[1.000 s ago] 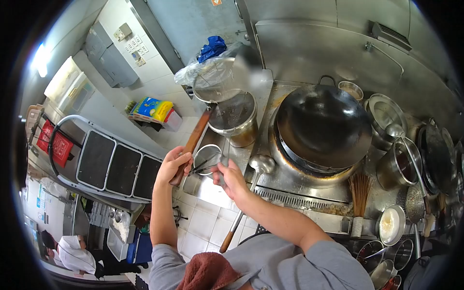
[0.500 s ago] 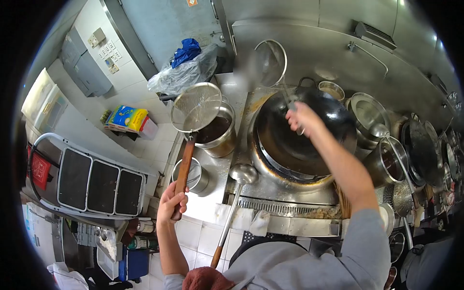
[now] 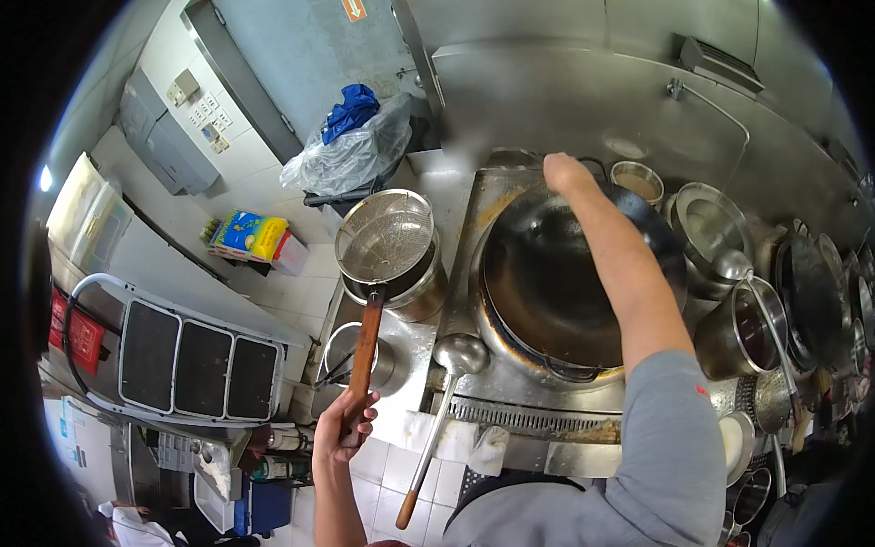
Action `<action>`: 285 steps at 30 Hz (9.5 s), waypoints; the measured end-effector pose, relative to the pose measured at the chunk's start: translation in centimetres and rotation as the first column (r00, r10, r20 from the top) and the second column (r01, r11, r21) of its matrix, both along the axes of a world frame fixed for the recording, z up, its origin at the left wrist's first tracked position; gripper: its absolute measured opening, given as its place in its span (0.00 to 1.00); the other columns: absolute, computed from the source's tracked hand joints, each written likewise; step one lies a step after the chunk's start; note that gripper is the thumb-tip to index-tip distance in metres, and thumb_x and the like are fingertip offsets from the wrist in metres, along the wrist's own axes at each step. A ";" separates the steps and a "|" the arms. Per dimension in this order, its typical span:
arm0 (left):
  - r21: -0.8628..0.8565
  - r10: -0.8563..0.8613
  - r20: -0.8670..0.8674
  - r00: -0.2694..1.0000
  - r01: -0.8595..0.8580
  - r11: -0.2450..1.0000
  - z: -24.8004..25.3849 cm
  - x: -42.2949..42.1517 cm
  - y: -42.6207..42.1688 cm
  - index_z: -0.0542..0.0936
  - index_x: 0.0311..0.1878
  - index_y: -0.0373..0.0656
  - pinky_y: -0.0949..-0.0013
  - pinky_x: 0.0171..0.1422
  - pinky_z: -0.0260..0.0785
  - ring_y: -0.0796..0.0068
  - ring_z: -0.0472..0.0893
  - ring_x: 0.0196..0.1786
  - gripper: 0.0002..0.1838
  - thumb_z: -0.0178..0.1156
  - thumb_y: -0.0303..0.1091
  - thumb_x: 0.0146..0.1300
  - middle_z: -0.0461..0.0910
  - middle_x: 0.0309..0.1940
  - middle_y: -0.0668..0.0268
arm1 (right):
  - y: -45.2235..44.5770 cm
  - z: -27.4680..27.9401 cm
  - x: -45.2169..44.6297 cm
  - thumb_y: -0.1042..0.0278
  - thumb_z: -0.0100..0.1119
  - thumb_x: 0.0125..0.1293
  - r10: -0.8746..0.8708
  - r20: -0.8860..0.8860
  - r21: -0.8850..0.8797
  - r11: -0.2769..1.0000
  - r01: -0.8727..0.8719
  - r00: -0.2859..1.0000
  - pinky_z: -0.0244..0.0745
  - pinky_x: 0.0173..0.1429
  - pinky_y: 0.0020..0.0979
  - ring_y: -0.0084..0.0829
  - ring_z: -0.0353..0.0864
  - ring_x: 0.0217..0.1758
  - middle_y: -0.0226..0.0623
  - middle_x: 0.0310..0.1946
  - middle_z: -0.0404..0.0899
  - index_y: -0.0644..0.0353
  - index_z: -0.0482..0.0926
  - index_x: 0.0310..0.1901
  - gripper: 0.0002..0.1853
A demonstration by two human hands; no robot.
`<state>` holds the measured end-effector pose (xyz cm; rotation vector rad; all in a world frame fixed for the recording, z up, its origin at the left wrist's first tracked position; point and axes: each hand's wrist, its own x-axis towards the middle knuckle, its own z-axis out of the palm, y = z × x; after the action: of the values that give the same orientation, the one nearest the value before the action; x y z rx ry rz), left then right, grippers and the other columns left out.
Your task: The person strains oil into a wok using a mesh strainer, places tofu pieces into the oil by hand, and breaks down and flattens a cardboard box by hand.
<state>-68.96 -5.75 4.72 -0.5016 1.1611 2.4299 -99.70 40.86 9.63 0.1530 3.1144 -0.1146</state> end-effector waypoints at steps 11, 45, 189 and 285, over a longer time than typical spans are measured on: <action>-0.229 -0.195 -0.149 0.969 0.158 0.960 3.9 -3.5 3.3 0.67 0.51 0.38 0.80 0.21 0.57 0.85 0.62 0.22 0.09 0.50 0.24 0.68 0.70 0.34 0.63 | 9.5 2.0 5.6 0.80 0.51 0.56 0.009 -0.185 -0.135 0.990 -0.035 0.983 0.75 0.55 0.46 0.51 0.80 0.52 0.54 0.45 0.81 0.63 0.81 0.49 0.18; -0.085 -0.685 -0.167 0.709 0.682 0.727 1.9 -3.7 20.5 0.72 0.37 0.34 0.79 0.21 0.55 0.85 0.63 0.19 0.03 0.57 0.22 0.63 0.67 0.20 0.70 | -1.9 -2.7 46.2 0.73 0.48 0.71 -0.552 -0.027 -0.852 -0.424 -0.308 0.834 0.57 0.13 0.17 0.12 0.61 0.16 0.31 0.29 0.73 0.64 0.69 0.57 0.15; -0.213 -0.458 0.527 0.716 -0.411 -0.887 12.3 -23.0 42.8 0.85 0.48 0.45 0.63 0.51 0.79 0.64 0.84 0.52 0.18 0.64 0.31 0.50 0.84 0.48 0.61 | 2.5 -5.8 47.4 0.76 0.53 0.59 0.165 0.257 -0.424 -0.866 0.265 0.952 0.68 0.27 0.26 0.21 0.69 0.24 0.33 0.27 0.69 0.62 0.63 0.58 0.24; -0.973 -0.502 -0.092 0.860 -0.185 -0.138 -22.8 10.3 15.0 0.78 0.46 0.35 0.57 0.54 0.71 0.52 0.73 0.52 0.33 0.74 0.47 0.38 0.76 0.45 0.50 | -28.3 -11.1 36.0 0.37 0.52 0.67 0.550 0.115 -0.505 -0.685 0.525 0.827 0.82 0.33 0.25 0.29 0.84 0.37 0.41 0.40 0.83 0.62 0.71 0.61 0.35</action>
<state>-58.68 9.22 -18.07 -0.0132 3.0376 0.7550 -63.69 12.53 -1.45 -0.0223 0.6026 -2.3699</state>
